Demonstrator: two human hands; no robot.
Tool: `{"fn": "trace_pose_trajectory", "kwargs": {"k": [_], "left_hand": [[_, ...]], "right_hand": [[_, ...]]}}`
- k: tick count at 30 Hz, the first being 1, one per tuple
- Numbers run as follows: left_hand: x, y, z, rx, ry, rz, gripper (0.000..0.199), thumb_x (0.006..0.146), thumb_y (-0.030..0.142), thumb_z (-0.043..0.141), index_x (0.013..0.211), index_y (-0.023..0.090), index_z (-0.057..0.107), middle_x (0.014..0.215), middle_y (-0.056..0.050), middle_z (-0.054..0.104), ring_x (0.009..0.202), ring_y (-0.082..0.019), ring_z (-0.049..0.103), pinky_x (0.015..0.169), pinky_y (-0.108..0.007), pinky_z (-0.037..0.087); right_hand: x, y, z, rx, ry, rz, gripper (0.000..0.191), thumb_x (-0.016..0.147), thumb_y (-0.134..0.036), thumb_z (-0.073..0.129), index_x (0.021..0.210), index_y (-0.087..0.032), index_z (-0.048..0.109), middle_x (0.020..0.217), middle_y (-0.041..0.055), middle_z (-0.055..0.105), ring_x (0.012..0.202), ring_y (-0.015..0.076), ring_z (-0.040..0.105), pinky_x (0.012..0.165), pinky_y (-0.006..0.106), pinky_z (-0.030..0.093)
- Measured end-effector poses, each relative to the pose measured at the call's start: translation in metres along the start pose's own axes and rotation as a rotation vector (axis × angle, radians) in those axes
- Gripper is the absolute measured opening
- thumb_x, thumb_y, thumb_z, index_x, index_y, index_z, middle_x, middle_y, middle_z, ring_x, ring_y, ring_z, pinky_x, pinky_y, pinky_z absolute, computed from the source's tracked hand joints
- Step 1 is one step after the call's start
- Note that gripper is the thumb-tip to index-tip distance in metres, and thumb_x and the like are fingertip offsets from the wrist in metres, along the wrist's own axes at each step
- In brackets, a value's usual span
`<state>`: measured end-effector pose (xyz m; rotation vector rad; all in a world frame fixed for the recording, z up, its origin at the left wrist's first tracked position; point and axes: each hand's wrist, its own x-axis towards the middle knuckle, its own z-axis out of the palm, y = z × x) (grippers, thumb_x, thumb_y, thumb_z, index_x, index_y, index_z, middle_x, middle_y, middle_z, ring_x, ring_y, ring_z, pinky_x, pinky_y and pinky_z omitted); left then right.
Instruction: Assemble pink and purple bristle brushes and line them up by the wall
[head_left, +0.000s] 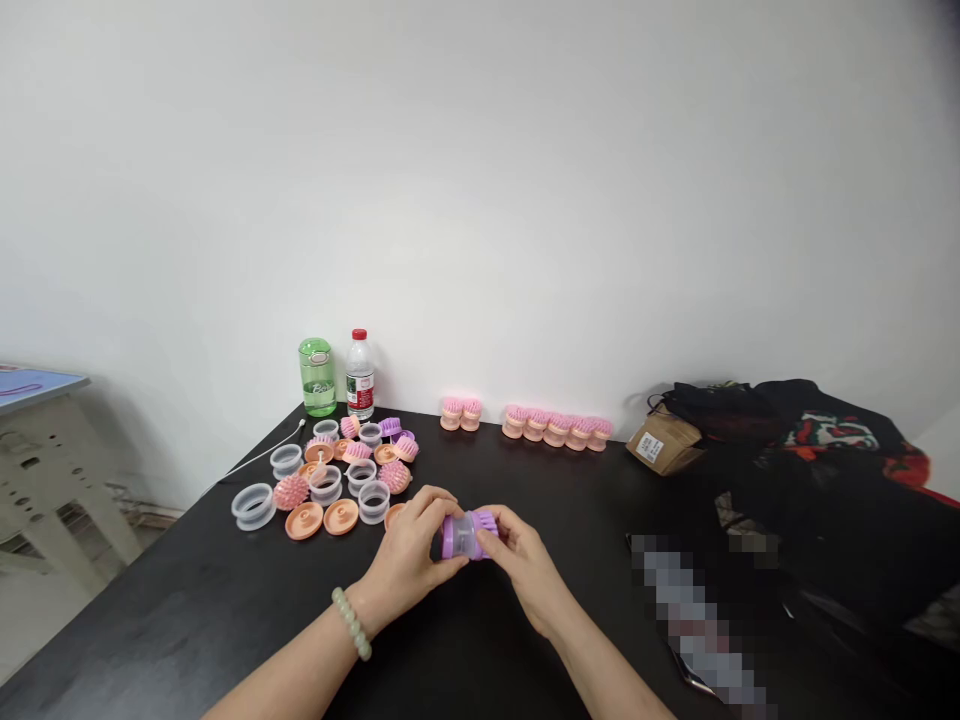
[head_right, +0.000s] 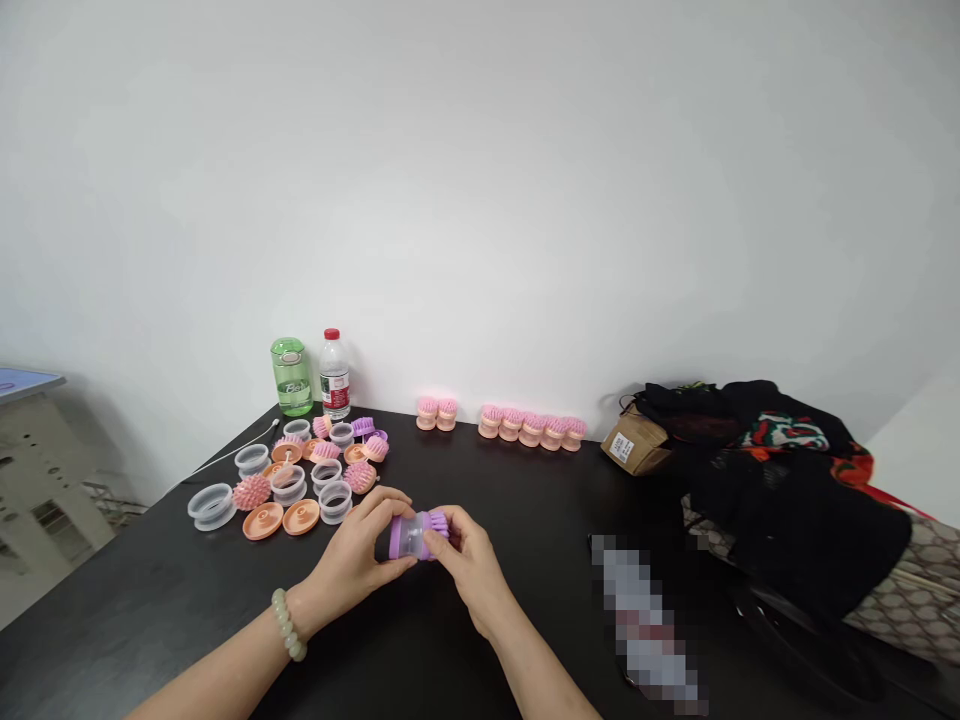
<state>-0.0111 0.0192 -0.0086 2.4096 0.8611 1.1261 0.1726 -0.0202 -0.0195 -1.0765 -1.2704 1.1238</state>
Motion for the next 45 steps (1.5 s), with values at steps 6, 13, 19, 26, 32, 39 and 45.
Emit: {"fn": "trace_pose_trajectory", "kwargs": {"k": [6,13,19,26,32,39,45], "left_hand": [[0.001,0.001,-0.003,-0.058,0.066,-0.065,0.042,0.070,0.013,0.076,0.105,0.023,0.057,0.114,-0.007,0.058,0.103,-0.023,0.062,0.084,-0.036,0.055],[-0.001,0.000,-0.003,-0.048,0.047,-0.111,0.042,0.067,0.011,0.079,0.102,0.023,0.058,0.120,-0.008,0.054,0.104,-0.024,0.061,0.083,-0.038,0.056],[-0.001,0.000,-0.001,-0.044,0.058,-0.059,0.042,0.067,0.014,0.080,0.100,0.023,0.058,0.118,-0.008,0.055,0.111,-0.026,0.060,0.093,-0.043,0.053],[0.000,-0.003,-0.001,-0.051,0.034,-0.064,0.041,0.067,0.015,0.081,0.100,0.023,0.057,0.119,-0.008,0.054,0.112,-0.027,0.059,0.093,-0.043,0.052],[0.000,-0.003,-0.001,-0.063,0.023,-0.067,0.041,0.068,0.015,0.080,0.100,0.022,0.057,0.120,-0.009,0.053,0.112,-0.027,0.059,0.093,-0.042,0.051],[-0.002,-0.002,-0.001,-0.064,-0.004,-0.090,0.040,0.068,0.019,0.080,0.101,0.023,0.058,0.120,-0.009,0.055,0.112,-0.027,0.059,0.093,-0.042,0.050],[0.000,0.000,-0.003,-0.092,-0.028,-0.111,0.037,0.069,0.023,0.081,0.100,0.021,0.060,0.117,-0.009,0.060,0.108,-0.027,0.060,0.090,-0.038,0.048]], "right_hand": [[0.001,0.002,-0.006,0.087,-0.006,-0.046,0.056,0.070,-0.047,0.083,0.118,-0.027,0.062,0.119,0.0070,0.064,0.112,0.0268,0.059,0.096,0.040,0.046],[0.001,-0.002,-0.010,0.075,-0.091,-0.039,0.050,0.072,-0.042,0.083,0.115,-0.026,0.064,0.114,0.0051,0.065,0.107,0.0250,0.060,0.094,0.037,0.046],[0.000,-0.002,-0.009,0.038,-0.050,0.029,0.044,0.078,-0.052,0.075,0.109,-0.023,0.065,0.102,0.0058,0.068,0.099,0.0253,0.063,0.091,0.040,0.047],[0.000,-0.005,-0.012,0.033,-0.079,0.058,0.048,0.076,-0.048,0.078,0.113,-0.023,0.062,0.107,0.0064,0.067,0.102,0.0241,0.062,0.091,0.038,0.047],[0.000,-0.007,-0.014,0.057,-0.098,0.010,0.055,0.069,-0.044,0.085,0.115,-0.026,0.061,0.116,0.0052,0.063,0.107,0.0240,0.060,0.091,0.036,0.047],[0.001,-0.007,-0.013,0.018,-0.120,-0.008,0.043,0.072,-0.042,0.083,0.105,-0.023,0.065,0.100,0.0026,0.064,0.094,0.0205,0.060,0.085,0.033,0.047],[0.001,-0.005,-0.013,-0.037,-0.105,0.043,0.038,0.077,-0.045,0.077,0.104,-0.021,0.066,0.096,0.0035,0.067,0.090,0.0206,0.061,0.083,0.034,0.047]]}}
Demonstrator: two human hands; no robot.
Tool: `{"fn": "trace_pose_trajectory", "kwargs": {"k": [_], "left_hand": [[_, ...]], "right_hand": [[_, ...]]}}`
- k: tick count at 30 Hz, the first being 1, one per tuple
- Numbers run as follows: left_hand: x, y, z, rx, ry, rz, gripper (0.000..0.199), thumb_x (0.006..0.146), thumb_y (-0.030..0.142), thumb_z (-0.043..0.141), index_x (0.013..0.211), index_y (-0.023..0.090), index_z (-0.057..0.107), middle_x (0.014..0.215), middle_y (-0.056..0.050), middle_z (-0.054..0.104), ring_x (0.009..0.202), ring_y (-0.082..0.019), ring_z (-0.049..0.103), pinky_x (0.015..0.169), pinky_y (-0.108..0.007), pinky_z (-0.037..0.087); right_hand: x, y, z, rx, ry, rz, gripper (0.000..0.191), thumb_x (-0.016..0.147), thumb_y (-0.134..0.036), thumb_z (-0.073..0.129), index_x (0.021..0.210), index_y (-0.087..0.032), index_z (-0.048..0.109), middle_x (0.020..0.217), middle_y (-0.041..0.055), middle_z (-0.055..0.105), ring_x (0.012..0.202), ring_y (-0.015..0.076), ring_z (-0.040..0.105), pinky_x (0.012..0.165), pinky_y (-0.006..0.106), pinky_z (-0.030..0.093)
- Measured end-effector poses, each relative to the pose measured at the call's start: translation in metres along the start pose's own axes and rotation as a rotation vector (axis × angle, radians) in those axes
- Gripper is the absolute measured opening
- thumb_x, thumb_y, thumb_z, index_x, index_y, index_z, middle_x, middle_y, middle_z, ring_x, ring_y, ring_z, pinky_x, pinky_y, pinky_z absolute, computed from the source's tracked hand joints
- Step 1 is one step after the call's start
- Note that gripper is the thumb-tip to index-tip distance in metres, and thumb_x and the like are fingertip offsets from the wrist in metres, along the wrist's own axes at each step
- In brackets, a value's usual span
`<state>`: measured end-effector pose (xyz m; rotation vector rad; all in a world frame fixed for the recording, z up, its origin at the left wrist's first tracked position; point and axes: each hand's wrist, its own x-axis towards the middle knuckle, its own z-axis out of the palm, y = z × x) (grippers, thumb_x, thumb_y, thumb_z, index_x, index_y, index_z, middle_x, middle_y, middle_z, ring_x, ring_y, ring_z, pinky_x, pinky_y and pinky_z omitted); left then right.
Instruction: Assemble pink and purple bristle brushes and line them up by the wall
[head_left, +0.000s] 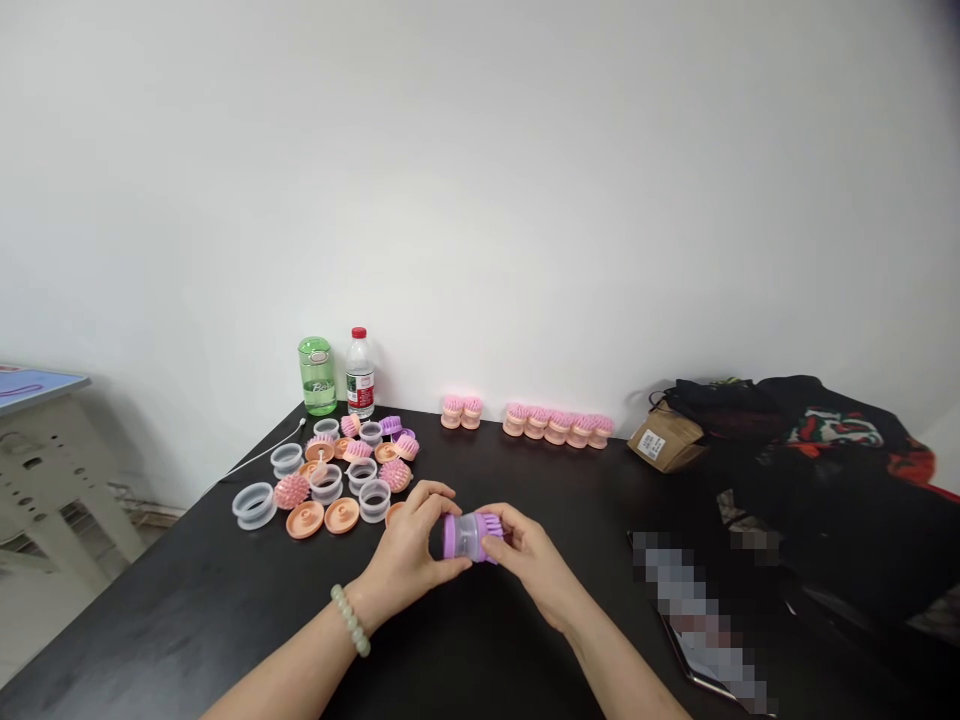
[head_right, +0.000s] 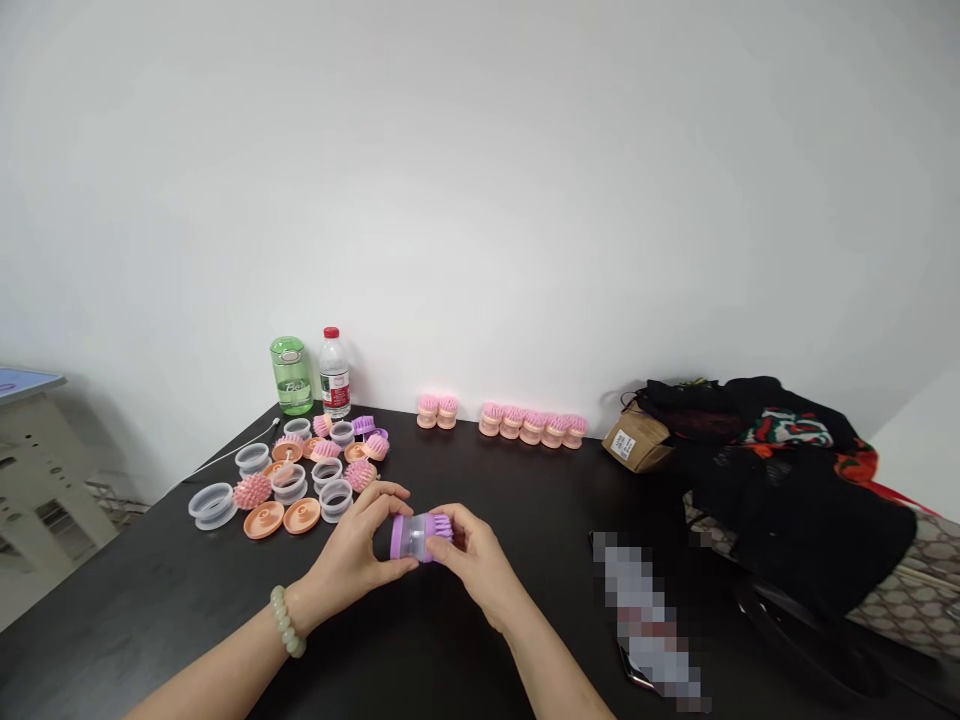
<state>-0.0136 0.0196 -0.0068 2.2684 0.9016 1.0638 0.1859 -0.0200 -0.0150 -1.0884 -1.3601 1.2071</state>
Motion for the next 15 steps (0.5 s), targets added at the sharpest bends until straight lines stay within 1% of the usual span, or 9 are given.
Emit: {"fn": "trace_pose_trajectory", "kwargs": {"k": [2,4,7,9,10,12,13,15], "left_hand": [[0.002,0.002,-0.002,-0.008,-0.027,-0.053,0.038,0.067,0.026,0.082,0.099,0.020,0.061,0.106,-0.006,0.065,0.097,-0.025,0.062,0.085,-0.036,0.047],[0.003,0.004,-0.004,-0.047,-0.057,-0.121,0.038,0.065,0.028,0.084,0.096,0.020,0.064,0.093,-0.002,0.068,0.085,-0.022,0.062,0.078,-0.033,0.046],[0.005,0.006,-0.007,-0.210,-0.106,-0.206,0.031,0.065,0.030,0.083,0.089,0.019,0.066,0.082,0.000,0.067,0.076,-0.018,0.061,0.068,-0.027,0.043],[0.006,0.005,-0.008,-0.370,-0.148,-0.274,0.027,0.072,0.036,0.077,0.086,0.017,0.065,0.075,0.000,0.065,0.068,-0.016,0.060,0.061,-0.026,0.042],[0.007,0.005,-0.008,-0.469,-0.164,-0.321,0.028,0.077,0.041,0.072,0.085,0.016,0.064,0.072,0.000,0.064,0.062,-0.016,0.060,0.058,-0.026,0.041],[0.007,0.003,-0.010,-0.692,-0.192,-0.422,0.036,0.085,0.051,0.062,0.084,0.016,0.062,0.069,0.000,0.062,0.054,-0.015,0.059,0.054,-0.027,0.043],[0.007,0.002,-0.011,-0.798,-0.201,-0.462,0.039,0.087,0.054,0.059,0.084,0.015,0.062,0.070,-0.001,0.062,0.054,-0.015,0.059,0.054,-0.028,0.044],[0.007,-0.001,-0.014,-0.951,-0.210,-0.496,0.038,0.086,0.053,0.062,0.088,0.015,0.064,0.081,-0.004,0.063,0.064,-0.016,0.062,0.063,-0.029,0.048]], "right_hand": [[0.000,0.001,-0.001,-0.007,-0.003,-0.024,0.036,0.074,-0.040,0.081,0.101,-0.021,0.066,0.092,0.0020,0.066,0.087,0.0197,0.061,0.081,0.032,0.048],[-0.001,0.000,-0.003,-0.008,-0.003,-0.041,0.039,0.069,-0.033,0.084,0.102,-0.022,0.066,0.092,0.0010,0.065,0.087,0.0192,0.061,0.080,0.031,0.048],[-0.002,-0.004,-0.004,-0.040,-0.016,-0.064,0.042,0.066,-0.026,0.085,0.103,-0.023,0.066,0.096,0.0015,0.064,0.089,0.0198,0.061,0.080,0.031,0.048],[-0.002,-0.007,-0.005,-0.074,-0.021,-0.138,0.041,0.065,-0.022,0.085,0.101,-0.023,0.067,0.101,0.0030,0.064,0.094,0.0215,0.061,0.082,0.032,0.049],[-0.002,-0.008,-0.006,-0.088,-0.012,-0.192,0.039,0.064,-0.021,0.085,0.100,-0.024,0.068,0.104,0.0037,0.063,0.098,0.0224,0.061,0.084,0.032,0.049],[-0.001,-0.009,-0.011,-0.105,0.038,-0.287,0.038,0.064,-0.021,0.084,0.098,-0.024,0.067,0.111,0.0045,0.061,0.104,0.0237,0.059,0.088,0.032,0.049],[0.000,-0.009,-0.014,-0.119,0.074,-0.301,0.038,0.065,-0.021,0.083,0.099,-0.025,0.066,0.113,0.0045,0.060,0.105,0.0238,0.059,0.089,0.033,0.049],[0.003,-0.006,-0.020,-0.206,0.142,-0.242,0.038,0.068,-0.021,0.077,0.103,-0.025,0.064,0.111,0.0042,0.061,0.101,0.0233,0.061,0.087,0.034,0.050]]}}
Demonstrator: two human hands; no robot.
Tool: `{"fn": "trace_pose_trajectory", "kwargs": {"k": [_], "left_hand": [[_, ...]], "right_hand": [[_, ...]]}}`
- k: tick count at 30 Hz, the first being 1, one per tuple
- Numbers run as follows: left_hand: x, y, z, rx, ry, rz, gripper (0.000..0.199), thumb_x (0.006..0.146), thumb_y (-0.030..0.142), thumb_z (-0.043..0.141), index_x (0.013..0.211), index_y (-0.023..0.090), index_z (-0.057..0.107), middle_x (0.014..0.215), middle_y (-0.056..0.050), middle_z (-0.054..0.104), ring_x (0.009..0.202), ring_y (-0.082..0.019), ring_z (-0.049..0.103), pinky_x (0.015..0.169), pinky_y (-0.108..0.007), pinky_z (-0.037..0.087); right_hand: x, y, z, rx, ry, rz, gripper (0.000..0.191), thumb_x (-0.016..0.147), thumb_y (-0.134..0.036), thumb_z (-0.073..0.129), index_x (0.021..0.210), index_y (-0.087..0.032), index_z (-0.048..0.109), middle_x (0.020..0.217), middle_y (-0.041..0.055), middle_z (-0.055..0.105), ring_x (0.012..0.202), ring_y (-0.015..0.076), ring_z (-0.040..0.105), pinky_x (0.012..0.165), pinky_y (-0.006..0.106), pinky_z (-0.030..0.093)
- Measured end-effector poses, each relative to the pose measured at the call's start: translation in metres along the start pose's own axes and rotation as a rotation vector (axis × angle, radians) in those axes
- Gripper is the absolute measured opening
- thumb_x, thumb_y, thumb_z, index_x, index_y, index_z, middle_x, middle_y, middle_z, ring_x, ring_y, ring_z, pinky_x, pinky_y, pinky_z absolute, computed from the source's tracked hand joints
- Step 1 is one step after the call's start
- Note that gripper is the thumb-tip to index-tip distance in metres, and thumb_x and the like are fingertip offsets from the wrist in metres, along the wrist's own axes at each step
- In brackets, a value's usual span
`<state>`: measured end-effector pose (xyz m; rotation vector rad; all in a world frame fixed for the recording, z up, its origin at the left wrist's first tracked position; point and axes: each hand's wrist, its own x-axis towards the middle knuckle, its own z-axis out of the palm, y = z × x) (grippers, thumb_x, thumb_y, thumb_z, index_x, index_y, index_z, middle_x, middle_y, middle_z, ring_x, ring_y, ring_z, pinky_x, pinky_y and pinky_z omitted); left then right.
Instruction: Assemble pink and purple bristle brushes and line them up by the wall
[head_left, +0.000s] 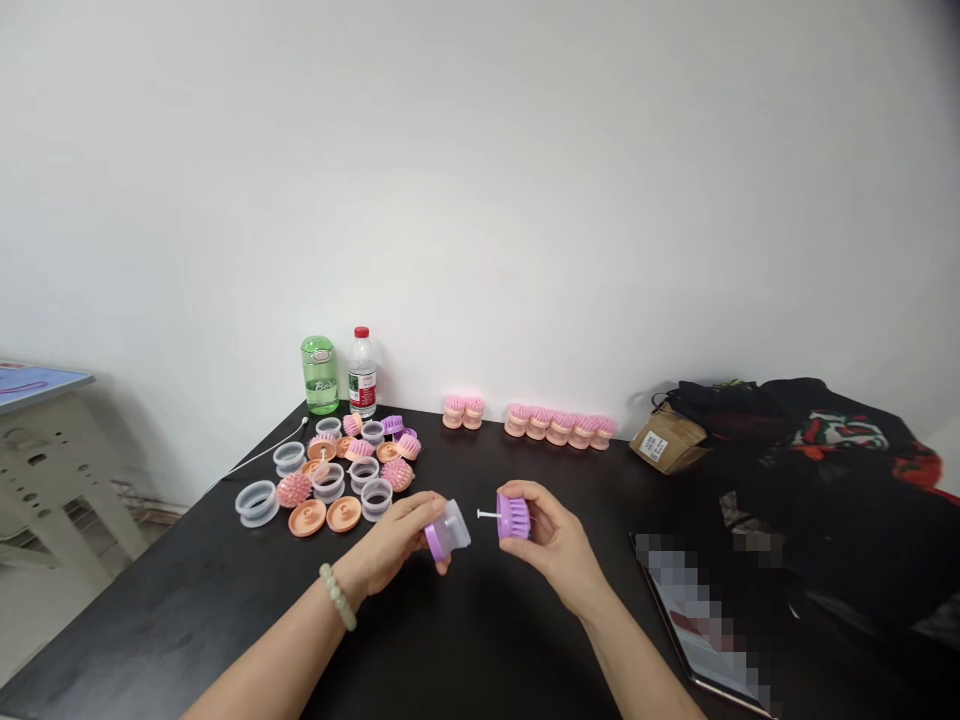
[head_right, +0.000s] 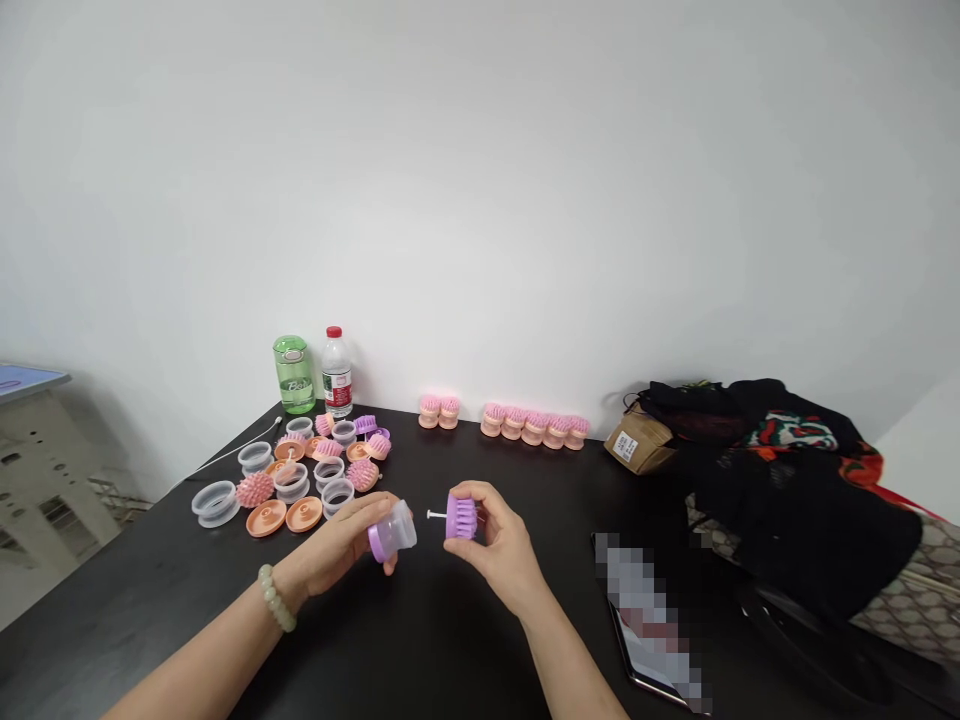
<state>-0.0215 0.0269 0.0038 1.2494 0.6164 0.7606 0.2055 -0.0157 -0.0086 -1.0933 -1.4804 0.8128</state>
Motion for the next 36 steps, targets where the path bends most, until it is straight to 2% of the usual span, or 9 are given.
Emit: {"fn": "trace_pose_trajectory", "kwargs": {"k": [4,7,9,12,16,19,22,26,36], "left_hand": [[-0.001,-0.002,-0.007,-0.135,-0.046,0.020,0.039,0.085,0.041,0.072,0.117,0.022,0.064,0.108,-0.005,0.064,0.094,-0.016,0.060,0.081,-0.026,0.045],[0.000,-0.004,-0.010,-0.212,-0.084,0.025,0.050,0.083,0.033,0.076,0.129,0.027,0.058,0.112,-0.005,0.062,0.098,-0.015,0.059,0.084,-0.026,0.043],[-0.001,-0.003,-0.010,-0.229,-0.116,0.051,0.048,0.081,0.029,0.078,0.124,0.025,0.058,0.110,-0.005,0.062,0.096,-0.015,0.060,0.083,-0.027,0.045],[-0.002,-0.001,-0.006,-0.197,-0.145,0.096,0.038,0.081,0.032,0.077,0.110,0.022,0.054,0.101,-0.004,0.064,0.085,-0.016,0.066,0.076,-0.030,0.049],[0.000,-0.004,0.001,-0.063,-0.053,0.045,0.044,0.080,0.047,0.074,0.089,0.022,0.040,0.089,-0.002,0.064,0.071,-0.021,0.072,0.061,-0.030,0.053],[0.003,-0.013,0.005,0.122,0.061,0.049,0.048,0.077,0.052,0.073,0.083,0.023,0.036,0.080,0.001,0.061,0.062,-0.018,0.068,0.050,-0.025,0.048],[0.007,-0.018,0.007,0.414,0.160,0.143,0.040,0.078,0.045,0.070,0.074,0.022,0.038,0.065,0.006,0.050,0.054,-0.010,0.051,0.049,-0.021,0.038],[0.007,-0.017,0.008,0.644,0.219,0.243,0.036,0.078,0.037,0.070,0.065,0.019,0.042,0.067,0.005,0.047,0.059,-0.009,0.040,0.055,-0.022,0.032],[-0.004,-0.004,0.017,0.579,0.191,0.306,0.044,0.073,0.032,0.076,0.111,0.020,0.057,0.087,0.000,0.061,0.074,-0.015,0.055,0.064,-0.024,0.043]], "right_hand": [[0.003,0.018,-0.005,-0.483,0.014,0.127,0.035,0.069,-0.016,0.069,0.103,-0.024,0.065,0.108,0.0046,0.065,0.101,0.0262,0.062,0.093,0.042,0.049],[0.002,0.030,-0.003,-0.680,-0.001,0.122,0.043,0.071,-0.015,0.068,0.113,-0.023,0.064,0.117,0.0077,0.065,0.114,0.0292,0.058,0.101,0.045,0.045],[0.002,0.033,-0.002,-0.698,0.013,0.088,0.055,0.072,-0.016,0.071,0.125,-0.024,0.059,0.128,0.0094,0.061,0.121,0.0301,0.055,0.104,0.047,0.045],[0.001,0.028,0.001,-0.694,0.093,-0.093,0.065,0.072,-0.023,0.077,0.133,-0.024,0.054,0.137,0.0117,0.056,0.129,0.0335,0.048,0.107,0.053,0.042],[-0.006,0.010,0.012,-0.546,0.069,-0.306,0.046,0.079,-0.037,0.077,0.121,-0.024,0.063,0.119,0.0122,0.066,0.118,0.0329,0.056,0.097,0.049,0.050],[-0.013,0.000,0.026,-0.454,-0.039,-0.254,0.033,0.086,-0.040,0.070,0.116,-0.026,0.065,0.105,0.0089,0.070,0.100,0.0282,0.063,0.086,0.043,0.054],[-0.016,-0.002,0.038,-0.484,-0.093,-0.093,0.025,0.084,-0.033,0.072,0.108,-0.026,0.068,0.095,0.0061,0.072,0.087,0.0269,0.065,0.079,0.042,0.053],[-0.015,0.001,0.041,-0.517,-0.069,-0.061,0.034,0.076,-0.019,0.075,0.108,-0.025,0.065,0.099,0.0060,0.071,0.093,0.0279,0.064,0.084,0.045,0.052],[-0.018,0.001,0.042,-0.562,0.117,-0.462,0.042,0.077,-0.009,0.060,0.115,-0.025,0.053,0.110,0.0095,0.062,0.106,0.0286,0.059,0.089,0.047,0.054]]}}
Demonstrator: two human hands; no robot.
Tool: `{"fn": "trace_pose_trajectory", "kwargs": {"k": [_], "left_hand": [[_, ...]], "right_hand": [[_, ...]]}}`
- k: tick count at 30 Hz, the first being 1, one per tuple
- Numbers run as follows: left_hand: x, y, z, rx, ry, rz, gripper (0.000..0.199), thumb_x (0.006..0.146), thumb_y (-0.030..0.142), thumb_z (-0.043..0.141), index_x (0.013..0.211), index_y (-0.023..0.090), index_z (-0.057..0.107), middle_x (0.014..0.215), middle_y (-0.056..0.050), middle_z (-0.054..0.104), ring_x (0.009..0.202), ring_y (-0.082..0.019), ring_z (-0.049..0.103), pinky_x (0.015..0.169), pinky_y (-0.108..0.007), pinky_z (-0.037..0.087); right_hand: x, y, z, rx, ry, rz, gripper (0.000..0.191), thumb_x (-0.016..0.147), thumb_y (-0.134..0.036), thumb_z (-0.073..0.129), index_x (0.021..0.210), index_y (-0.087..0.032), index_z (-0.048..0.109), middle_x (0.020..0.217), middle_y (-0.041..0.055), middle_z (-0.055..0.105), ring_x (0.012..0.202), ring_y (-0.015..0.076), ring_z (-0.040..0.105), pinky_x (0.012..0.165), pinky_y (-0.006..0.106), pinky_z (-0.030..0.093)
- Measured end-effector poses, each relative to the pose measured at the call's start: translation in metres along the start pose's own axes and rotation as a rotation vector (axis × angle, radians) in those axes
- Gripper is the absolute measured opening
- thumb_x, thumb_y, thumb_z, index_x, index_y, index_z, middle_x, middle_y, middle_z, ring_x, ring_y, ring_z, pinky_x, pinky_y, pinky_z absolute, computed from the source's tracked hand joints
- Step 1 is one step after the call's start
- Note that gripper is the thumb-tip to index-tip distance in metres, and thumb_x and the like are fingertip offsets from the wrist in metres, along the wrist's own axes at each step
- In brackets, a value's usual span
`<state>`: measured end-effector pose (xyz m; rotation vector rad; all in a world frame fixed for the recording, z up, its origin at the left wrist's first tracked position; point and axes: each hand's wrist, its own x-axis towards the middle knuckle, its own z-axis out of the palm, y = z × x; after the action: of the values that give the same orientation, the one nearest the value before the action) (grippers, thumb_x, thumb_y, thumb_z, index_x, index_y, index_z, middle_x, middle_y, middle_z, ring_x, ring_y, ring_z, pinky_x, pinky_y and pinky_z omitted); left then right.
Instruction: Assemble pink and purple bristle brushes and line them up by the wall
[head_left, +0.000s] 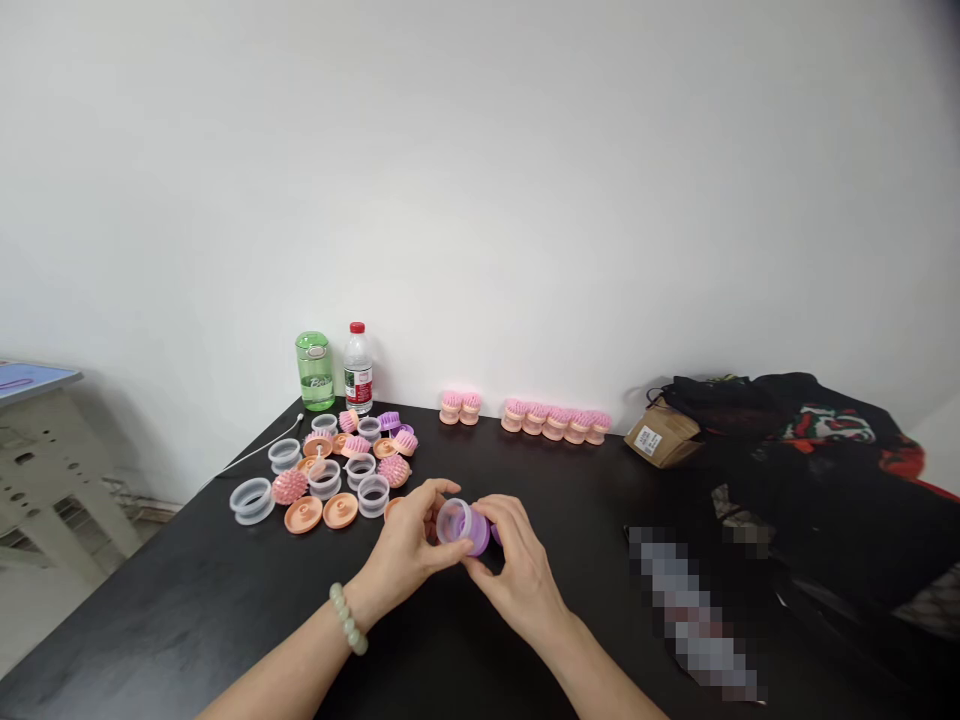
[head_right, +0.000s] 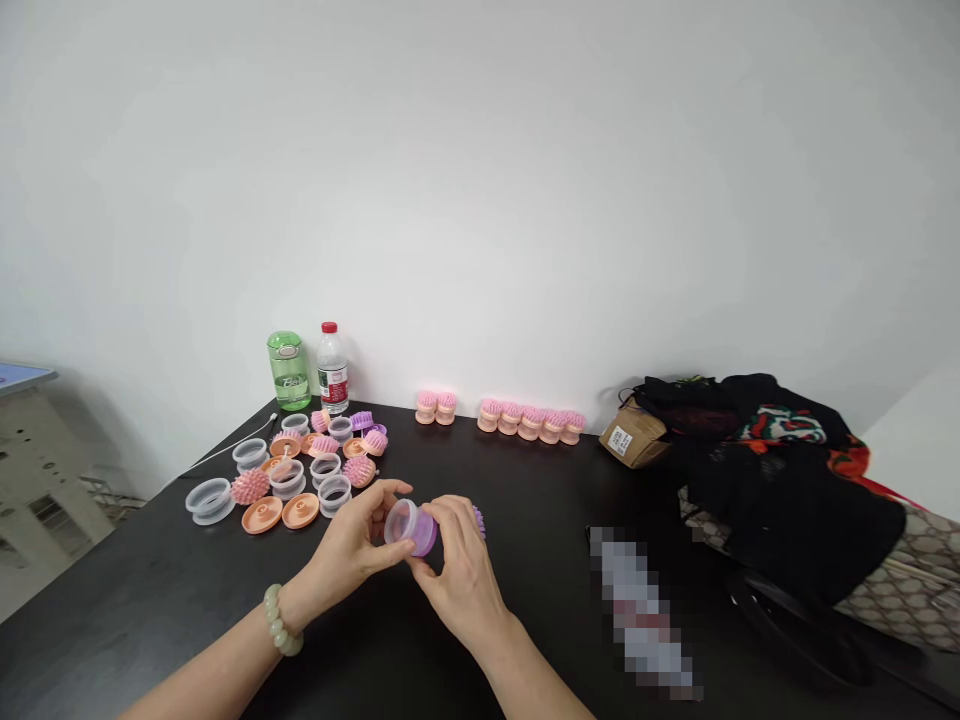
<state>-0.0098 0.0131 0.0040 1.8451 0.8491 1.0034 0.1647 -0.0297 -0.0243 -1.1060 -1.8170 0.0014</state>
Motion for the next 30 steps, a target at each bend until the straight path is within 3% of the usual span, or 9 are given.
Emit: {"fn": "trace_pose_trajectory", "kwargs": {"k": [6,10,14,16,20,22,25,30], "left_hand": [[0.001,0.002,-0.002,-0.088,-0.019,-0.010,0.035,0.072,0.035,0.078,0.098,0.017,0.063,0.082,0.000,0.061,0.069,-0.013,0.053,0.061,-0.023,0.043],[0.001,0.004,0.001,-0.229,-0.047,-0.108,0.035,0.074,0.041,0.074,0.095,0.015,0.062,0.072,0.003,0.057,0.054,-0.009,0.049,0.051,-0.021,0.040],[-0.002,0.005,0.011,-0.405,-0.086,-0.246,0.043,0.078,0.057,0.068,0.078,0.016,0.056,0.063,0.004,0.052,0.047,-0.008,0.047,0.045,-0.021,0.036],[-0.004,0.006,0.015,-0.497,-0.119,-0.275,0.046,0.075,0.059,0.071,0.076,0.016,0.055,0.065,0.003,0.053,0.051,-0.009,0.050,0.049,-0.022,0.041],[-0.004,0.010,0.012,-0.626,-0.075,-0.190,0.046,0.067,0.044,0.085,0.093,0.016,0.061,0.089,-0.003,0.063,0.080,-0.015,0.061,0.074,-0.028,0.050],[-0.002,0.008,0.007,-0.631,-0.026,-0.153,0.046,0.065,0.037,0.087,0.097,0.017,0.061,0.094,-0.004,0.065,0.089,-0.018,0.062,0.080,-0.029,0.049],[0.001,0.003,0.003,-0.587,0.012,-0.141,0.048,0.061,0.028,0.089,0.099,0.018,0.062,0.093,-0.003,0.066,0.090,-0.018,0.063,0.079,-0.029,0.049],[0.002,-0.002,0.007,-0.563,-0.062,-0.192,0.049,0.057,0.024,0.090,0.097,0.016,0.064,0.092,-0.004,0.070,0.080,-0.018,0.068,0.078,-0.033,0.053]], "right_hand": [[-0.001,-0.004,0.002,-0.099,0.074,-0.125,0.038,0.084,-0.010,0.060,0.118,-0.023,0.051,0.109,0.0116,0.059,0.105,0.0294,0.059,0.088,0.051,0.054],[-0.002,-0.005,0.003,-0.165,0.108,-0.205,0.040,0.085,-0.008,0.058,0.123,-0.021,0.050,0.109,0.0127,0.057,0.105,0.0303,0.059,0.088,0.052,0.054],[-0.004,0.003,0.000,-0.157,0.130,-0.281,0.042,0.086,0.000,0.051,0.120,-0.023,0.054,0.105,0.0111,0.058,0.104,0.0285,0.059,0.087,0.049,0.055],[-0.004,0.008,-0.001,-0.081,0.107,-0.195,0.044,0.085,0.001,0.048,0.121,-0.024,0.056,0.109,0.0114,0.057,0.104,0.0272,0.060,0.086,0.047,0.056],[0.000,0.014,-0.002,0.244,0.011,0.226,0.048,0.081,-0.010,0.055,0.127,-0.025,0.054,0.118,0.0109,0.059,0.097,0.0238,0.067,0.083,0.042,0.059],[0.002,0.012,-0.003,0.510,-0.113,0.386,0.048,0.081,-0.019,0.063,0.127,-0.025,0.055,0.114,0.0095,0.063,0.091,0.0224,0.069,0.082,0.041,0.059],[0.005,0.009,-0.007,0.821,-0.277,0.492,0.056,0.080,-0.038,0.072,0.131,-0.024,0.055,0.115,0.0100,0.066,0.084,0.0212,0.069,0.080,0.041,0.059],[0.006,0.010,-0.010,0.751,-0.209,0.634,0.051,0.083,-0.057,0.067,0.120,-0.023,0.066,0.096,0.0059,0.070,0.073,0.0200,0.067,0.077,0.039,0.056]]}}
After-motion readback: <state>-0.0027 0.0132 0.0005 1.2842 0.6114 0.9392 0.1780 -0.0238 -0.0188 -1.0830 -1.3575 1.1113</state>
